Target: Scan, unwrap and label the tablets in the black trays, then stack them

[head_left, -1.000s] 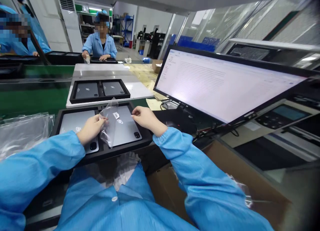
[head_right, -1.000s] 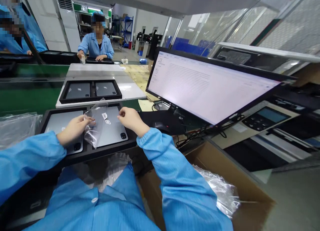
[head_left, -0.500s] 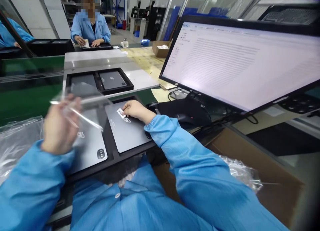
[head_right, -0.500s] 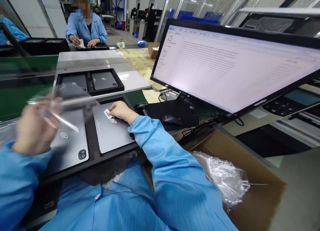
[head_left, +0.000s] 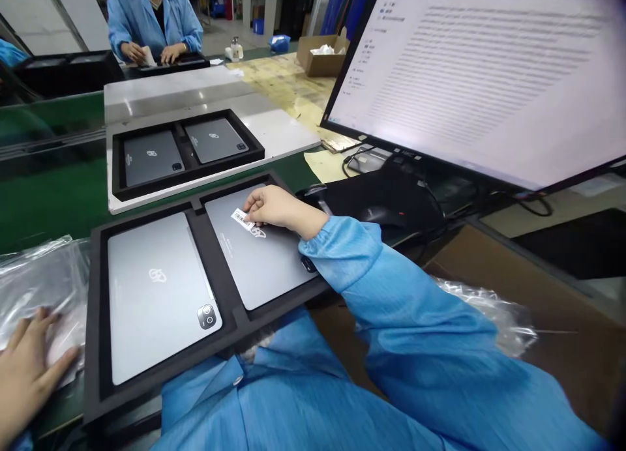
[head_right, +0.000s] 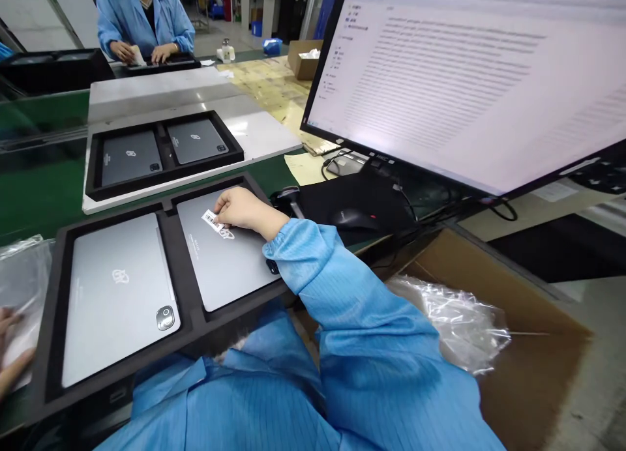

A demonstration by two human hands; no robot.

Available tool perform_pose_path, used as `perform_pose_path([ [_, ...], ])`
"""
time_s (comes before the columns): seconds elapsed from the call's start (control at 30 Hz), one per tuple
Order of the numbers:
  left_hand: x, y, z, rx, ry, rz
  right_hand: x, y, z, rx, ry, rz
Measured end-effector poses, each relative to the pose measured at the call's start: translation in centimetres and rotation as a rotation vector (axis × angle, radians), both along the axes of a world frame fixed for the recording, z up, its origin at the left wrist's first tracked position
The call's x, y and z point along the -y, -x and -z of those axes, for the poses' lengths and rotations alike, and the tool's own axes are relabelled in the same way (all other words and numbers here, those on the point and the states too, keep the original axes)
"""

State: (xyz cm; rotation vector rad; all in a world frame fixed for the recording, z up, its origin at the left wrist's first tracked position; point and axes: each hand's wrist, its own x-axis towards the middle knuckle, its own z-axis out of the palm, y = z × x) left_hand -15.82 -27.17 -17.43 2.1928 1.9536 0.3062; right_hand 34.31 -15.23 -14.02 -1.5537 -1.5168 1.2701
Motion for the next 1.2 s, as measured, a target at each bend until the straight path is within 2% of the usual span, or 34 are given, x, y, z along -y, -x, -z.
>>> perform_pose_path([
  [0.07,0.6,1.2,1.4,-0.006,-0.065,-0.034,0.2,-0.1,-0.2,0.006,-0.015,-0.005],
  [0.13,1.1,1.5,1.8,-0.017,-0.059,-0.037,0.4,-0.1,-0.3,0.004,-0.023,-0.014],
  [0.47,0.8,0.6,0.7,-0.093,-0.052,-0.009,-0.3,-0.6,0.9,-0.033,-0.063,-0.064],
  [0.6,0.9,-0.6,0.0,-0.160,-0.018,-0.050,-0.4,-0.4,0.9,-0.021,-0.076,-0.076],
  [0.7,0.9,-1.1,-0.3,-0.221,-0.012,-0.044,-1.0,-0.2,1.2,-0.027,-0.164,-0.026],
  [0.8,-0.3,-1.2,-1.5,-0.283,0.015,-0.030,-1.9,-0.2,1.4,-0.075,-0.352,0.131],
  [0.87,-1.7,-2.3,-3.7,-0.336,0.104,-0.028,-2.3,-0.2,1.5,-0.127,-0.438,0.230],
  [0.93,-3.2,-5.5,-6.7,-0.372,0.170,-0.016,-2.4,-0.3,1.4,-0.154,-0.494,0.314],
  [0.97,-3.8,-8.0,-8.3,-0.374,0.132,-0.003,-2.4,-0.3,1.3,-0.162,-0.515,0.358],
  [1.03,-4.5,-14.4,-10.8,-0.253,-0.145,0.079,-2.2,-0.3,0.8,-0.212,-0.518,0.454],
  [1.07,-4.6,-18.0,-11.5,-0.134,-0.207,0.164,-2.1,-0.3,0.5,-0.266,-0.495,0.506],
  [1.1,-4.4,-21.6,-11.8,-0.025,-0.159,0.299,-1.9,-0.3,0.2,-0.339,-0.457,0.558],
  [1.2,-3.5,-30.9,-10.7,0.081,-0.122,0.474,-0.8,-0.6,-0.5,-0.536,-0.359,0.672],
])
